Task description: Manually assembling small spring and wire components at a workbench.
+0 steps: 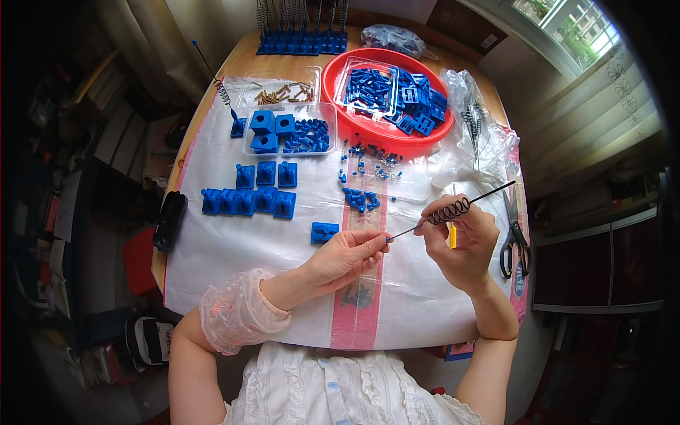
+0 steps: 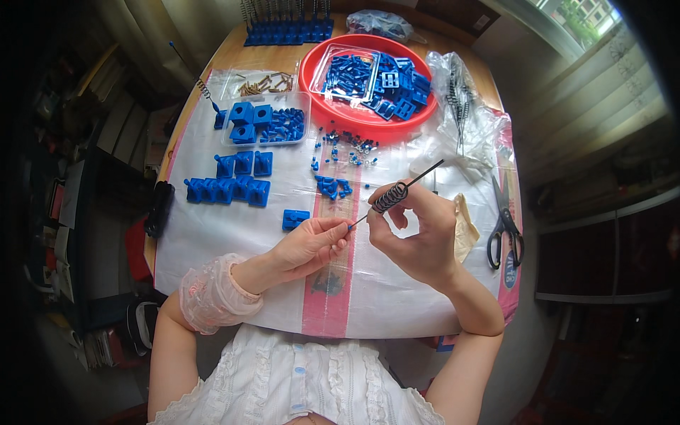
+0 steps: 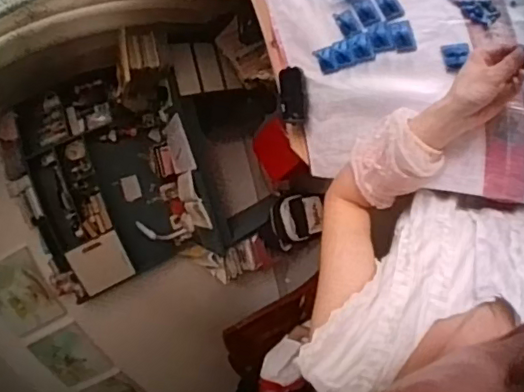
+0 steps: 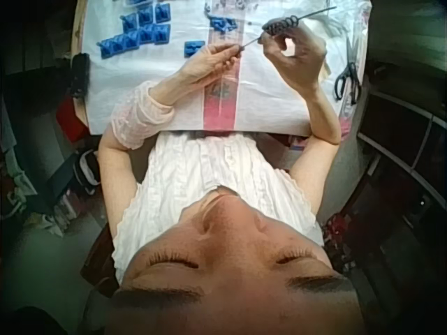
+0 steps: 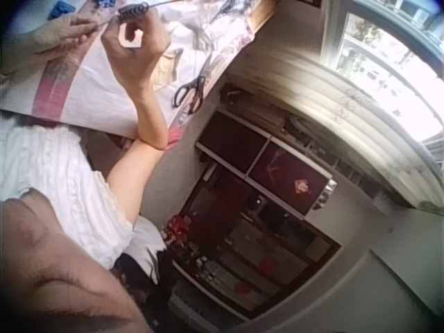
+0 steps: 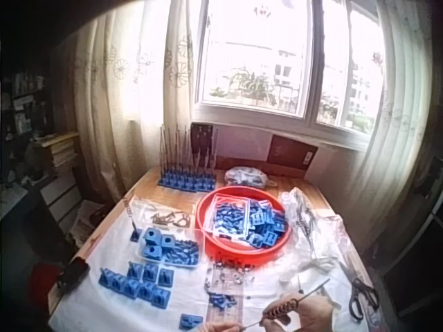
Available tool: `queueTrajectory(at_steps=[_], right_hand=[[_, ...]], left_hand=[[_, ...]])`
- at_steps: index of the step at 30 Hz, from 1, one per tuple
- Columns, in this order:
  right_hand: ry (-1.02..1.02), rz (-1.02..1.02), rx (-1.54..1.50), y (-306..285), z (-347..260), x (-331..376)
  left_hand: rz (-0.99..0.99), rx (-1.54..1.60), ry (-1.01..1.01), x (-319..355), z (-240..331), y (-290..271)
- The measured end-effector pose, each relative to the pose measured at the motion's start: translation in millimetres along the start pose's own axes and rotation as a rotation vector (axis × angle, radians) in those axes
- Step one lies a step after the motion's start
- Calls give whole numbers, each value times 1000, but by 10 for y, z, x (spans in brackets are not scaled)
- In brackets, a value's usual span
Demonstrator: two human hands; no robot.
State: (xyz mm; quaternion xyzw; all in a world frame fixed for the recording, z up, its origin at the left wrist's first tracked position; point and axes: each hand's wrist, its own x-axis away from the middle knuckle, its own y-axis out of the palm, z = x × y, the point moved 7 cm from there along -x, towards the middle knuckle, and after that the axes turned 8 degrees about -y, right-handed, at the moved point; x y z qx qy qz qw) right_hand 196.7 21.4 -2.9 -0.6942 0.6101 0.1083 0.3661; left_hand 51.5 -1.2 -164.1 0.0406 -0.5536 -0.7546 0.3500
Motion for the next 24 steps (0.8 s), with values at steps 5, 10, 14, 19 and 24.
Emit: queueTrajectory(at_steps=[5, 10, 14, 19, 24], right_hand=[[-8, -12, 12, 3, -4, -5], [-18, -13, 6, 10, -2, -7], [-22, -24, 13, 12, -1, -10], [-19, -23, 9, 11, -5, -11], [-23, -11, 6, 4, -8, -11]], left_hand=[[10, -8, -1, 2, 1, 2], [40, -33, -9, 19, 10, 22], [30, -20, -7, 12, 5, 21], [26, -18, -8, 11, 10, 33], [26, -23, -5, 20, 13, 29]])
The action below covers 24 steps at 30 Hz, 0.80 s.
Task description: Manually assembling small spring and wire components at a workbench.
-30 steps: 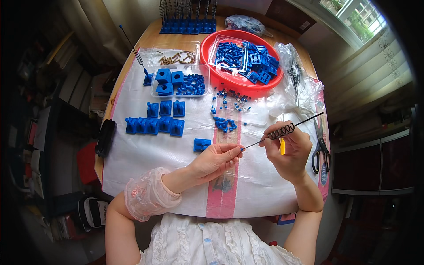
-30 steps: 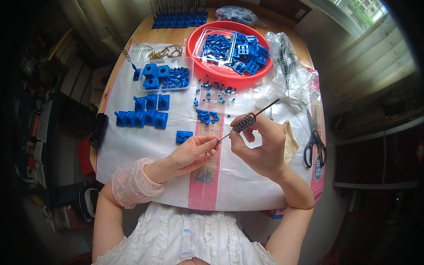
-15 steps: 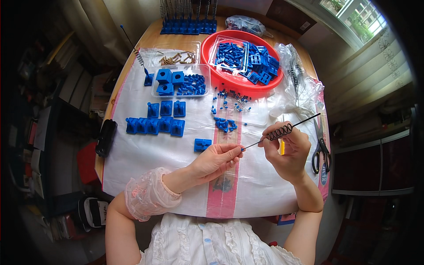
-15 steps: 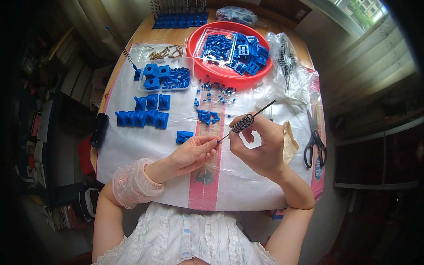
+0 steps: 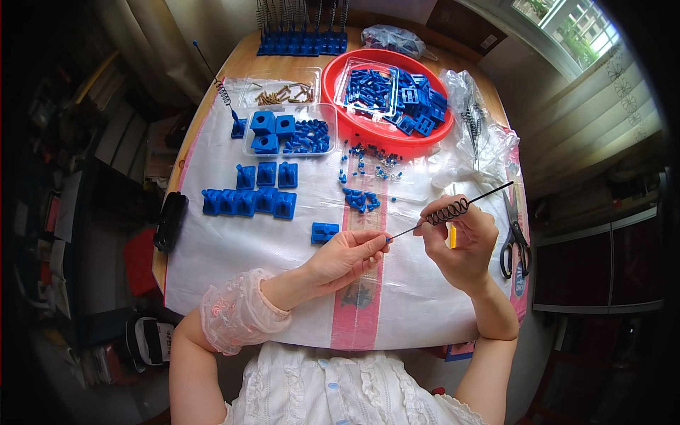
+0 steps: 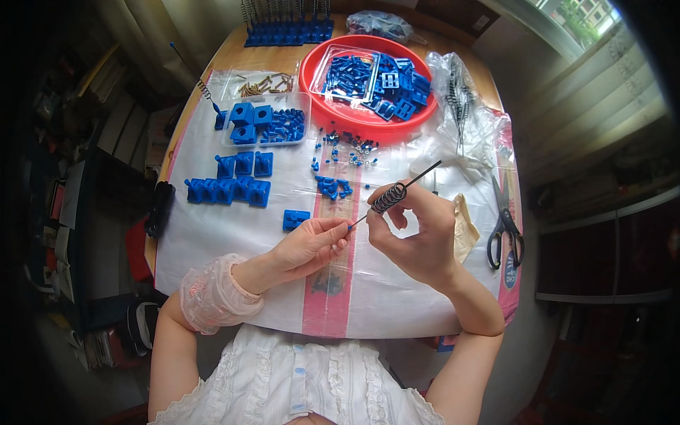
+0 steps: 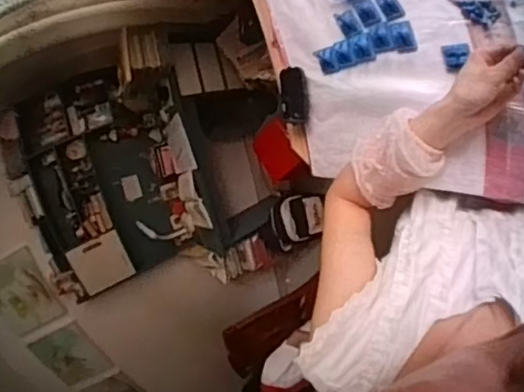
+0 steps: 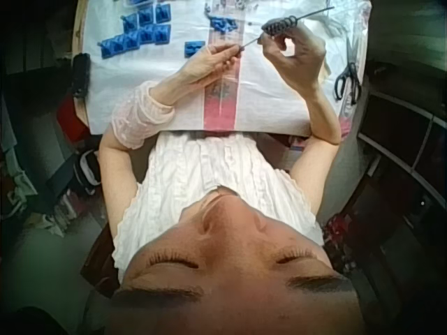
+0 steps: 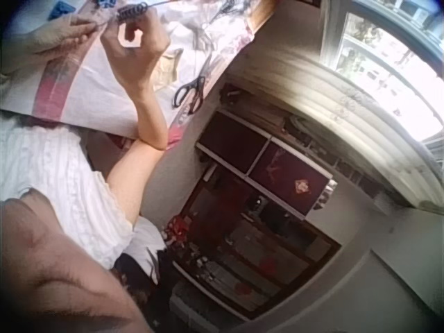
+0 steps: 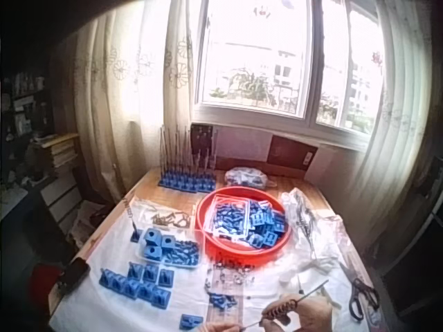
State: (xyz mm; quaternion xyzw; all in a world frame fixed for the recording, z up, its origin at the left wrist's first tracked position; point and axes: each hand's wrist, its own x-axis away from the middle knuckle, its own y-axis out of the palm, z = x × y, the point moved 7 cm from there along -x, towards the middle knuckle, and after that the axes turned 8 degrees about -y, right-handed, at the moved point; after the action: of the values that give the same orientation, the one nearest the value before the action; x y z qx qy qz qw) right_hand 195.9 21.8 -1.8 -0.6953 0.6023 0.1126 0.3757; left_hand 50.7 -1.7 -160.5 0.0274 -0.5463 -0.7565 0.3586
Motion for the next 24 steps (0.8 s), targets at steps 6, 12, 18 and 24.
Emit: queueTrajectory(at_steps=[6, 12, 18, 24], right_hand=[[-7, 31, -14, -41, -2, 9], [24, 53, -32, -46, -4, 16], [9, 48, -28, -54, -19, 10], [11, 38, -31, -34, -3, 15]], left_hand=[[-13, 22, 1, -19, -18, -25], [-16, 18, 8, -21, -16, -35], [-17, 14, 6, -24, -18, -36], [-28, 18, 6, -20, -13, -18]])
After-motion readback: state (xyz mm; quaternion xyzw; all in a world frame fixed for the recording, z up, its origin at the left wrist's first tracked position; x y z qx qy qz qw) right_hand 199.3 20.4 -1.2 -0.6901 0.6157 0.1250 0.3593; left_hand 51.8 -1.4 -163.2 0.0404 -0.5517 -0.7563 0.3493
